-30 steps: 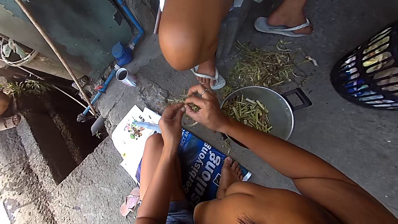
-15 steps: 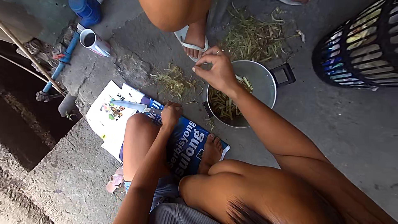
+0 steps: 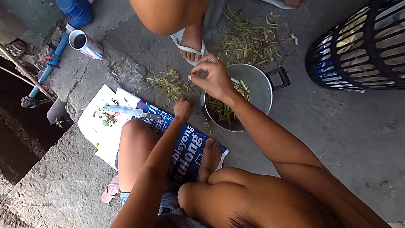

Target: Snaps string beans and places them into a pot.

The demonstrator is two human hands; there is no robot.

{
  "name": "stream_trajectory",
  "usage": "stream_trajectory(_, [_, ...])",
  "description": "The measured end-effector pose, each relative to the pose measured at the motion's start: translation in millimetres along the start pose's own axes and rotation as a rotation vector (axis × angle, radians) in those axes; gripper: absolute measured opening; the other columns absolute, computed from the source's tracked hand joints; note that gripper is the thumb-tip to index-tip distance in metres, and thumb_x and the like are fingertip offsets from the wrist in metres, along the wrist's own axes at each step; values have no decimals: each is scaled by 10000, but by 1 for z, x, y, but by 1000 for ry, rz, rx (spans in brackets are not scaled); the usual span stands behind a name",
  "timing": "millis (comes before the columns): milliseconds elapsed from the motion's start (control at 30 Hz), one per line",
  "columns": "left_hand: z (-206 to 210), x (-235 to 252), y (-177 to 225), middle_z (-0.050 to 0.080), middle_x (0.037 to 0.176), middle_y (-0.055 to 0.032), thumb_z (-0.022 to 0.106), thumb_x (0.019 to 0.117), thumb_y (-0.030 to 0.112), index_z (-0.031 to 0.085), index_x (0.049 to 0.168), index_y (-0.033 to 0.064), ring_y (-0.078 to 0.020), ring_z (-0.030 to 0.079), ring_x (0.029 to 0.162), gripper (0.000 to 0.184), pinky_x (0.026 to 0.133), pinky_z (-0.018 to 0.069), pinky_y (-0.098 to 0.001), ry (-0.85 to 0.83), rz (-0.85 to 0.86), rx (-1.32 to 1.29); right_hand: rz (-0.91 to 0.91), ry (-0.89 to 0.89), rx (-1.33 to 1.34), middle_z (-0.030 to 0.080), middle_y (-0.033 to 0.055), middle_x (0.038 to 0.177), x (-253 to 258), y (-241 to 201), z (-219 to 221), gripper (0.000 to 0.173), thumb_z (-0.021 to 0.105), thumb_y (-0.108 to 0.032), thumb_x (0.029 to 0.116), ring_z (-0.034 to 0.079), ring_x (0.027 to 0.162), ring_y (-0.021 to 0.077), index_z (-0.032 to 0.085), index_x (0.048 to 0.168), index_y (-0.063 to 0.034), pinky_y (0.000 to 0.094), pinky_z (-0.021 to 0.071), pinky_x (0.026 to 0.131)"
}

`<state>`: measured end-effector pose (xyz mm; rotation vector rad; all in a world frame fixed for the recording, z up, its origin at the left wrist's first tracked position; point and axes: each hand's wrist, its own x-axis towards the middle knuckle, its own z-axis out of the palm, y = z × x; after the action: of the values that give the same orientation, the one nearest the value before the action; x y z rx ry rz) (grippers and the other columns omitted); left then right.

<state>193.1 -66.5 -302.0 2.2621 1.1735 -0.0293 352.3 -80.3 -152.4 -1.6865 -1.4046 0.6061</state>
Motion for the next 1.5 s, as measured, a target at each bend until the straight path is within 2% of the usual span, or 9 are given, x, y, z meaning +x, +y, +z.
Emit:
stream_trajectory(267, [-1,28,9,543,1412,-214,748,905,211,745,1154,51,-420,522,1300,296,991,487,-594,-230,-79,169,-3,6,-19,643,129,1145,0,1,-3,164,732,-235,903,574,1137,244,789,959,-93,429,452,979])
stream_trajectory(567, [-4,29,9,548,1397,-221,747,910,242,737,1161,34,-413,537,1283,326,1009,477,-578,-249,-51,242,16,-27,-14,631,109,1146,0,0,-2,169,721,-254,917,569,1133,216,783,963,-104,416,443,978])
stream_trajectory(700, [-47,9,3,663,1234,-172,736,942,248,769,1073,64,-334,643,1121,229,923,527,-566,-167,-206,-280,16,-19,6,630,118,1152,0,5,-3,169,706,-237,928,562,1140,228,783,967,-92,424,435,988])
stream_trajectory(733, [-61,-2,0,710,1072,-122,706,965,231,762,1053,66,-243,659,932,195,794,536,-471,-136,-233,-478,22,-25,19,631,124,1155,0,6,-5,169,697,-225,934,568,1129,231,781,971,-83,421,446,972])
stream_trajectory(800, [-86,-27,-2,601,782,48,607,1010,173,696,997,127,-14,459,568,101,496,378,-178,-139,-280,-920,42,-58,61,637,123,1145,0,4,-9,163,673,-197,949,591,1058,198,771,976,-70,371,483,899])
stream_trajectory(933, [-133,-57,3,584,679,69,506,1014,46,685,927,105,2,510,553,208,541,460,-153,-198,-290,-1429,-32,-186,154,653,102,1119,-2,-11,-16,134,667,-157,952,611,943,133,760,996,-70,279,507,778])
stream_trajectory(1167, [-172,-85,1,670,775,57,657,932,182,744,919,149,-14,603,643,95,623,535,-182,-241,-70,-1494,-310,-272,157,650,47,1086,-10,-49,-13,171,707,-218,923,583,1066,123,802,1013,-108,304,477,938])
stream_trajectory(1433, [-187,-96,9,648,731,62,609,934,68,742,929,111,10,536,577,140,544,464,-141,-103,-77,-1264,-399,-253,89,663,77,1092,-11,-59,-12,192,678,-202,925,586,1081,193,799,1026,-90,361,485,935])
stream_trajectory(1500, [-196,-103,-3,672,776,73,592,947,79,740,967,101,13,554,625,151,582,468,-154,12,-122,-1153,-354,-196,108,673,102,1057,-3,-46,-9,164,705,-201,918,623,1047,193,779,925,-55,380,522,913])
